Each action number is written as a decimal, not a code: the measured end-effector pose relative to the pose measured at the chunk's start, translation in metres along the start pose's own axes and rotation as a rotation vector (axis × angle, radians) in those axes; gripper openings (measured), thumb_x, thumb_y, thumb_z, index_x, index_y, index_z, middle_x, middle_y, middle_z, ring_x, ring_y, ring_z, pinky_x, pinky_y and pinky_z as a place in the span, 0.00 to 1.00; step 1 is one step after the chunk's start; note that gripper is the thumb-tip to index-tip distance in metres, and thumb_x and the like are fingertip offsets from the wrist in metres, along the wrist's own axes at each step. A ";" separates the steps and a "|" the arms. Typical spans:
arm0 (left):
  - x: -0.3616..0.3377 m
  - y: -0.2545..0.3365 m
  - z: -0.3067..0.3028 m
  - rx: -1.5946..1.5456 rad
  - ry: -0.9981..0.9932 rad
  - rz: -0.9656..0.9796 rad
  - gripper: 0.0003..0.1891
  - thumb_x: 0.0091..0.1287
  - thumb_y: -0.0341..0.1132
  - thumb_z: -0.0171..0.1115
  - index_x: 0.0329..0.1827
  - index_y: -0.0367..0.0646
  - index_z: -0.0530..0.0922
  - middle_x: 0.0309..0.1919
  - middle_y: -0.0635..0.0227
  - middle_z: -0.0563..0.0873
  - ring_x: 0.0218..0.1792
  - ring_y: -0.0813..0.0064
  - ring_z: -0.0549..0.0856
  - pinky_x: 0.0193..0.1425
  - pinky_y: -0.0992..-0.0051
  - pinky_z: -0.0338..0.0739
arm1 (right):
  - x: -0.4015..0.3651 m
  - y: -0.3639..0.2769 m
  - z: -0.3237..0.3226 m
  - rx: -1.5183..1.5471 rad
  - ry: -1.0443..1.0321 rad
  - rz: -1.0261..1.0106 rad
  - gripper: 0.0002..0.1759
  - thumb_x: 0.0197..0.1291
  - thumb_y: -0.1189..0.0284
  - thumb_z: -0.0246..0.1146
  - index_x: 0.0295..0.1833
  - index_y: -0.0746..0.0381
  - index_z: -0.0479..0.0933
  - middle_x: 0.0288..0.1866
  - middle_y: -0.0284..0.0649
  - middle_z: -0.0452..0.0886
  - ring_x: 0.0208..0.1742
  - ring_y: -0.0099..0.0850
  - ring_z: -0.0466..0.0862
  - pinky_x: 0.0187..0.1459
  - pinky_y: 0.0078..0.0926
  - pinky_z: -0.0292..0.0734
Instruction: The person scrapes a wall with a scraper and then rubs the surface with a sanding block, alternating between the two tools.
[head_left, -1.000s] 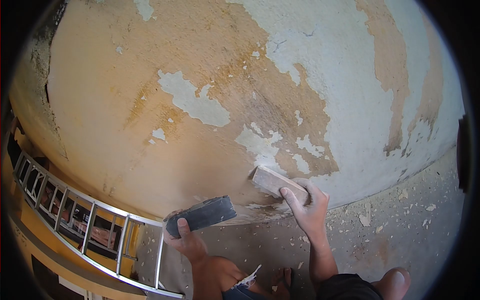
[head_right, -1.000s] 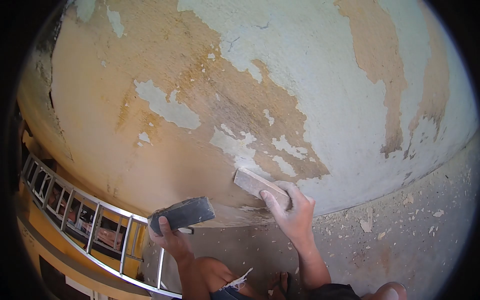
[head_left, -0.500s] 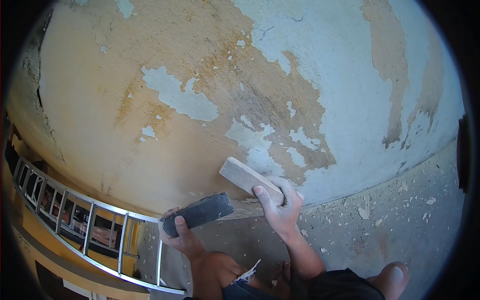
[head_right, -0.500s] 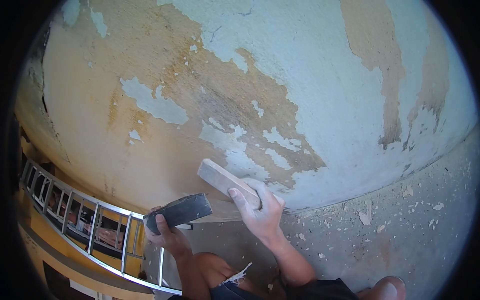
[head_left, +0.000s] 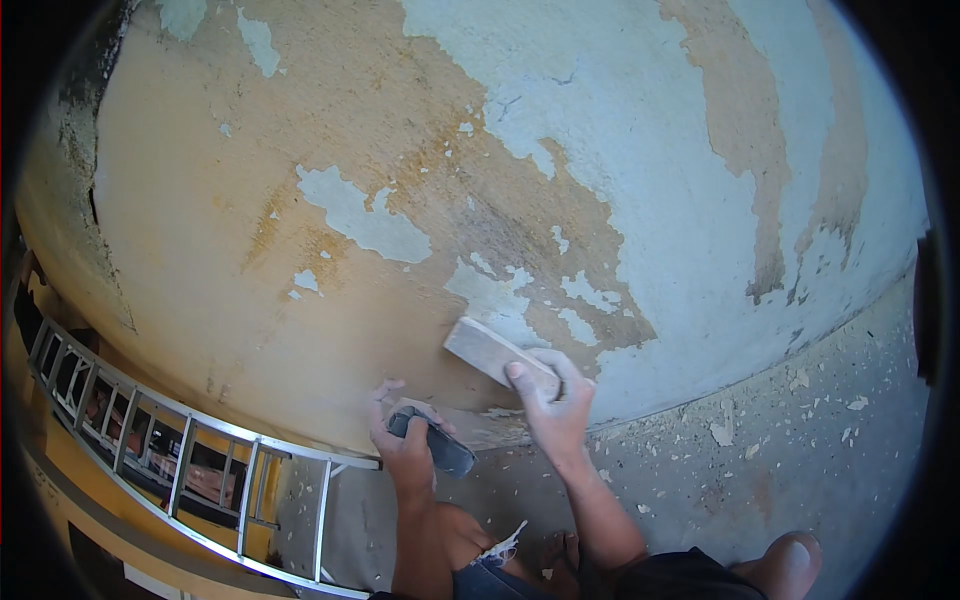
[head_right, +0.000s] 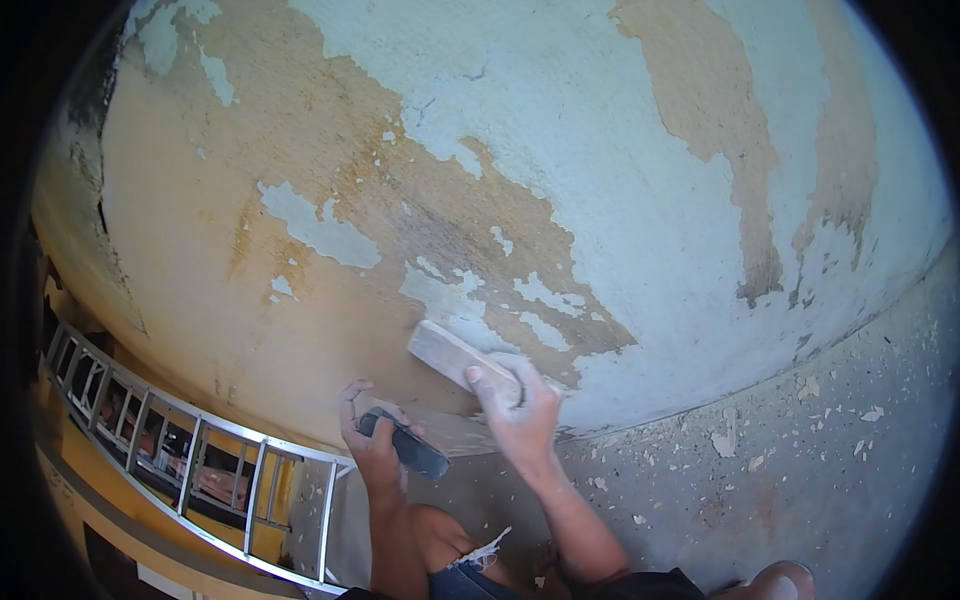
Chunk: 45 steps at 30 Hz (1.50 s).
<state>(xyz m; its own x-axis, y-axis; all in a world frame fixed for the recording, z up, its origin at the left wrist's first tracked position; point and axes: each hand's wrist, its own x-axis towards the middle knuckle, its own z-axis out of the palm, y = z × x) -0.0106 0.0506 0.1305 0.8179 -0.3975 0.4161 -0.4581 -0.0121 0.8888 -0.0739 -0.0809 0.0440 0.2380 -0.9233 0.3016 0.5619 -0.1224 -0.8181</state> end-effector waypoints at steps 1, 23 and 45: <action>-0.003 0.002 0.005 0.002 -0.001 -0.006 0.26 0.57 0.15 0.45 0.61 0.38 0.68 0.32 0.54 0.82 0.27 0.67 0.84 0.33 0.68 0.84 | -0.004 -0.010 0.010 -0.003 0.000 0.005 0.17 0.61 0.64 0.74 0.45 0.68 0.84 0.33 0.44 0.88 0.34 0.24 0.87 0.39 0.26 0.81; -0.013 0.011 0.009 -0.009 0.150 0.241 0.29 0.54 0.20 0.45 0.63 0.40 0.68 0.22 0.63 0.78 0.20 0.71 0.78 0.28 0.72 0.82 | 0.013 -0.040 0.024 -0.049 0.003 -0.153 0.13 0.61 0.69 0.73 0.46 0.67 0.83 0.34 0.48 0.89 0.32 0.32 0.90 0.35 0.27 0.82; -0.007 -0.004 0.006 0.129 0.188 0.327 0.31 0.51 0.20 0.46 0.64 0.35 0.64 0.21 0.60 0.80 0.20 0.68 0.81 0.33 0.70 0.83 | 0.027 -0.083 0.052 0.039 -0.134 -0.277 0.17 0.64 0.66 0.71 0.51 0.66 0.81 0.31 0.47 0.87 0.28 0.34 0.90 0.30 0.31 0.83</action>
<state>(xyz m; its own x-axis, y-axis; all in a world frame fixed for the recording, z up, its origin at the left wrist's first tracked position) -0.0162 0.0480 0.1233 0.6655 -0.2247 0.7117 -0.7351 -0.0324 0.6772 -0.0724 -0.0768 0.1453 0.1724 -0.8002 0.5745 0.6495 -0.3461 -0.6770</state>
